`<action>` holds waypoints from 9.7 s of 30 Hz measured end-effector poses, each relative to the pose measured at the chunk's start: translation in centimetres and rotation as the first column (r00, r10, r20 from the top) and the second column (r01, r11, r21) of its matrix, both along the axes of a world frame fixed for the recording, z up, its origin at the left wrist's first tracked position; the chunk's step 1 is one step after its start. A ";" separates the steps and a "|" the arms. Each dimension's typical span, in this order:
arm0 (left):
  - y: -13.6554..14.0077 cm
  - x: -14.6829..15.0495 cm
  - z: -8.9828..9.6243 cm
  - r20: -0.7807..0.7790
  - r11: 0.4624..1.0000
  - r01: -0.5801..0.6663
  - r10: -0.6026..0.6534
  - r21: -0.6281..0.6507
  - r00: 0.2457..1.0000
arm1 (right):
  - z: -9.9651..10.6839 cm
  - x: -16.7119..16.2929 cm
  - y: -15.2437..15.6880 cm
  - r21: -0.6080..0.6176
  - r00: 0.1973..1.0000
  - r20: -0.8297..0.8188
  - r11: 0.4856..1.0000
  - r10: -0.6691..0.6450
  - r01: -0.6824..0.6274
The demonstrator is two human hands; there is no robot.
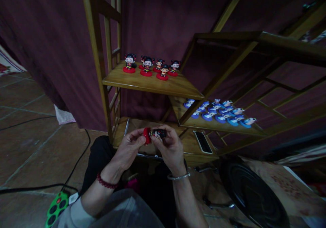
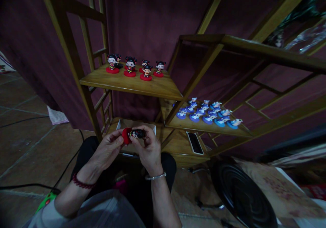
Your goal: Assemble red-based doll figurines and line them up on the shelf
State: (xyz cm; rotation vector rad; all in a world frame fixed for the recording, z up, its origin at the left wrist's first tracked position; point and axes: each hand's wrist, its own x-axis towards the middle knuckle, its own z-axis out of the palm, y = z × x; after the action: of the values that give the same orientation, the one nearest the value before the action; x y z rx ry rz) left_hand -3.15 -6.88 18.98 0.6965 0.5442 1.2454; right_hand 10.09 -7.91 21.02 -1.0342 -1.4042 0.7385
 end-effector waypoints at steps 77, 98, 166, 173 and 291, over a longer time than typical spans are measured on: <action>0.0 -0.6 3.9 0.126 0.994 0.046 -0.058 0.098 0.990 | 4.6 0.2 1.6 -0.020 0.964 0.135 0.973 0.229 -0.228; 2.0 2.1 9.1 -0.078 0.949 0.022 0.002 0.314 0.997 | 9.6 2.4 2.0 0.010 0.974 -0.082 0.978 0.209 -0.209; 6.4 4.5 14.9 -0.466 0.424 0.472 0.884 0.773 -0.032 | 14.0 6.1 9.8 0.210 0.649 0.663 0.925 -0.373 0.317; 6.7 4.6 14.4 -0.435 0.392 0.464 0.900 0.794 -0.014 | 14.5 6.0 8.6 0.201 0.620 0.707 0.937 -0.341 0.286; 5.7 -1.6 13.6 -0.374 0.445 0.353 0.892 0.823 -0.254 | 14.7 0.3 8.6 0.348 0.609 0.758 0.935 -0.234 -0.074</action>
State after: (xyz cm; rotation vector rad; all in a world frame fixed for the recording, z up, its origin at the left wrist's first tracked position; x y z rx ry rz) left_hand -4.76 -1.16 32.53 2.7669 1.7391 1.2207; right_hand 10.37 0.65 35.74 -1.1810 -2.1375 -0.1259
